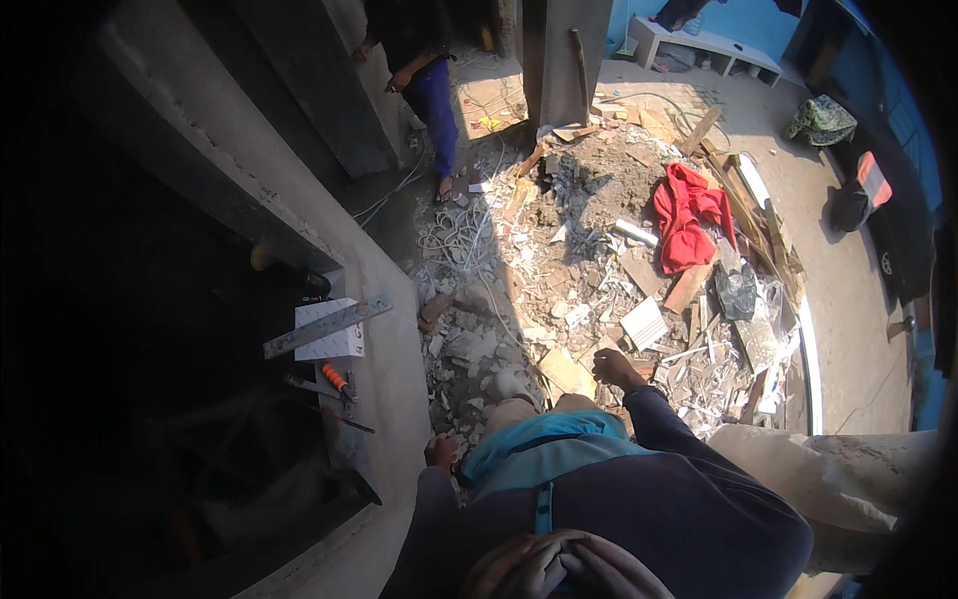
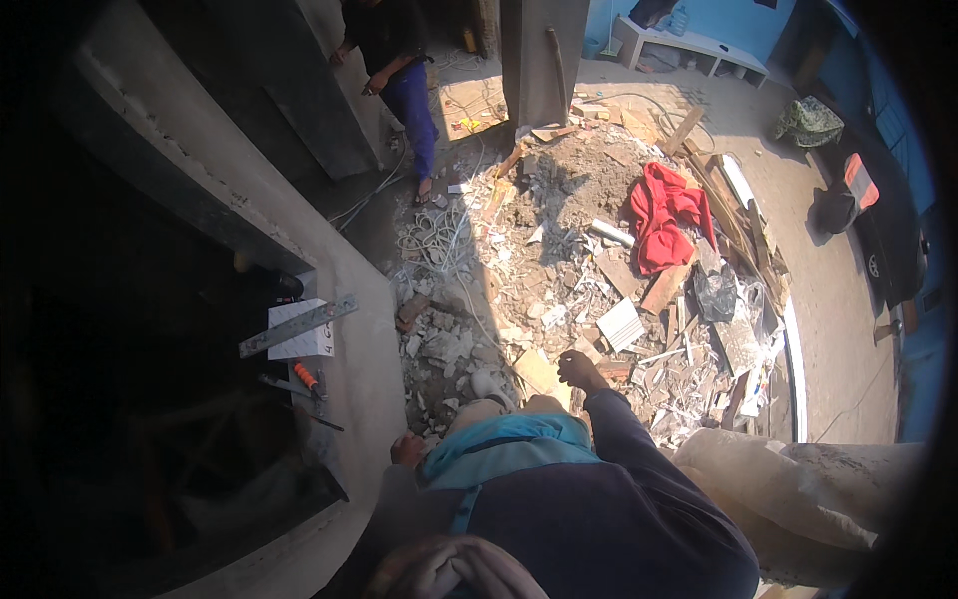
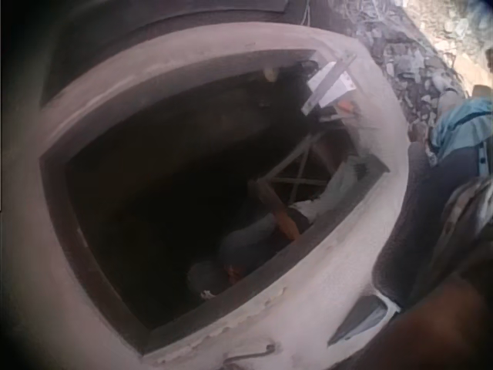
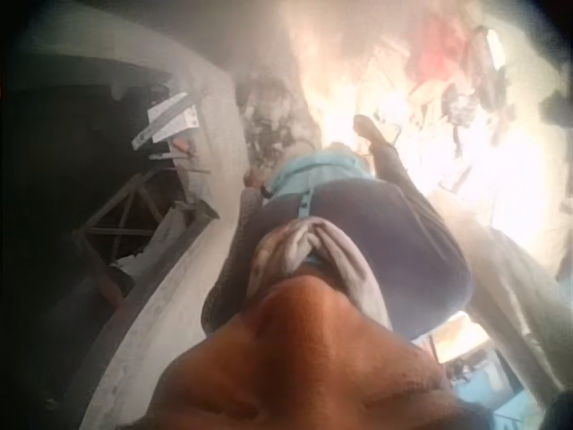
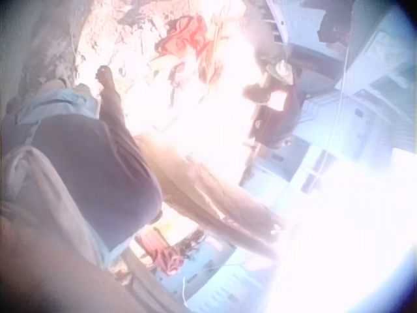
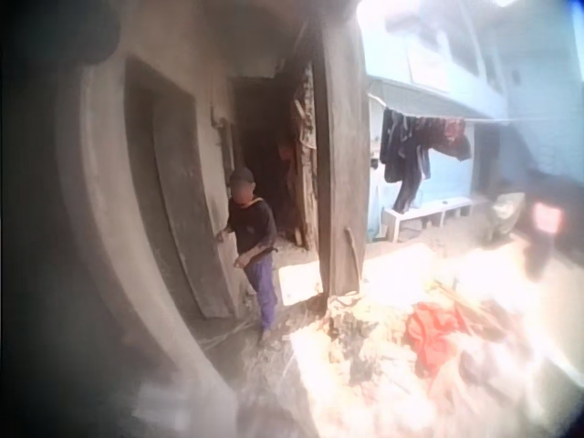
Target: The person sits on the floor and uses pliers to adjust a component on a green power tool. They repeatedly grip and manipulate a part of the tool, then set the tool down and stand up.
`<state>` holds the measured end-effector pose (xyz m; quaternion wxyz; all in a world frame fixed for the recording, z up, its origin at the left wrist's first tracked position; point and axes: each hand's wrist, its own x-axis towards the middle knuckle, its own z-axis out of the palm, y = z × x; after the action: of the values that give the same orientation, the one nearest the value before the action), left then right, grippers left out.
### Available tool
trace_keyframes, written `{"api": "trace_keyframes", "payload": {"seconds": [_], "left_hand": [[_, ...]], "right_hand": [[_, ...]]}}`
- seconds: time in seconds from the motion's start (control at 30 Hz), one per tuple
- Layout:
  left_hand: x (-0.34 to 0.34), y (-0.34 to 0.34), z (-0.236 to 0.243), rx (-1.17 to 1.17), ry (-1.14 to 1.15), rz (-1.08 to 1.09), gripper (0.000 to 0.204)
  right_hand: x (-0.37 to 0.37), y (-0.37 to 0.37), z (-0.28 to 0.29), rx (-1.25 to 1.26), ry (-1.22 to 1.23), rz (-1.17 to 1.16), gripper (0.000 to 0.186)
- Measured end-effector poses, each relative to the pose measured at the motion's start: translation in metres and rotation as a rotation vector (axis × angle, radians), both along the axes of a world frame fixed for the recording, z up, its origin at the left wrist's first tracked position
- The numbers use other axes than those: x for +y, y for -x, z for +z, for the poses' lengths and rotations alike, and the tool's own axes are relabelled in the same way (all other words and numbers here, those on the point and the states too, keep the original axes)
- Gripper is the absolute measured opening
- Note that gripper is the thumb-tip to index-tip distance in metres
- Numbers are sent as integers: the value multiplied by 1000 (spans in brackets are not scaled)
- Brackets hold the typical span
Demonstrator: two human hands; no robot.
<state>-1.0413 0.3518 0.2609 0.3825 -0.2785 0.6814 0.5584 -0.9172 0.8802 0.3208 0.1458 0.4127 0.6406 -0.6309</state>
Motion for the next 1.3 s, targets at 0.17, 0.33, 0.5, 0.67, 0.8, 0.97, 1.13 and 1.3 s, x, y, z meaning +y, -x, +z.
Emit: {"api": "trace_keyframes", "payload": {"seconds": [0.17, 0.33, 0.5, 0.67, 0.8, 0.97, 1.13, 1.3], "left_hand": [[14, 76, -28, -340, -29, -118, 48], [94, 151, -11, -72, 14, -310, 54], [192, 211, -24, -49, -186, -243, 63], [186, 237, -87, 180, 137, -693, 63], [243, 291, -127, 135, 158, -748, 61], [312, 415, -153, 250, 190, -664, 58], [422, 539, -143, 232, 24, -377, 55], [463, 607, -114, 211, 9, -258, 53]], "right_hand": [[46, 85, 74, 185, -167, 23, 46], [66, 42, 48, -38, 50, -239, 43], [89, -85, -99, -418, -622, 1578, 41], [65, -7, -114, -484, -160, 693, 36], [138, 94, -149, -497, -75, 453, 35], [293, 292, -210, -471, 15, 145, 33], [518, 514, -178, 202, -325, -72, 28], [534, 719, -123, 227, -301, 96, 29]]}}
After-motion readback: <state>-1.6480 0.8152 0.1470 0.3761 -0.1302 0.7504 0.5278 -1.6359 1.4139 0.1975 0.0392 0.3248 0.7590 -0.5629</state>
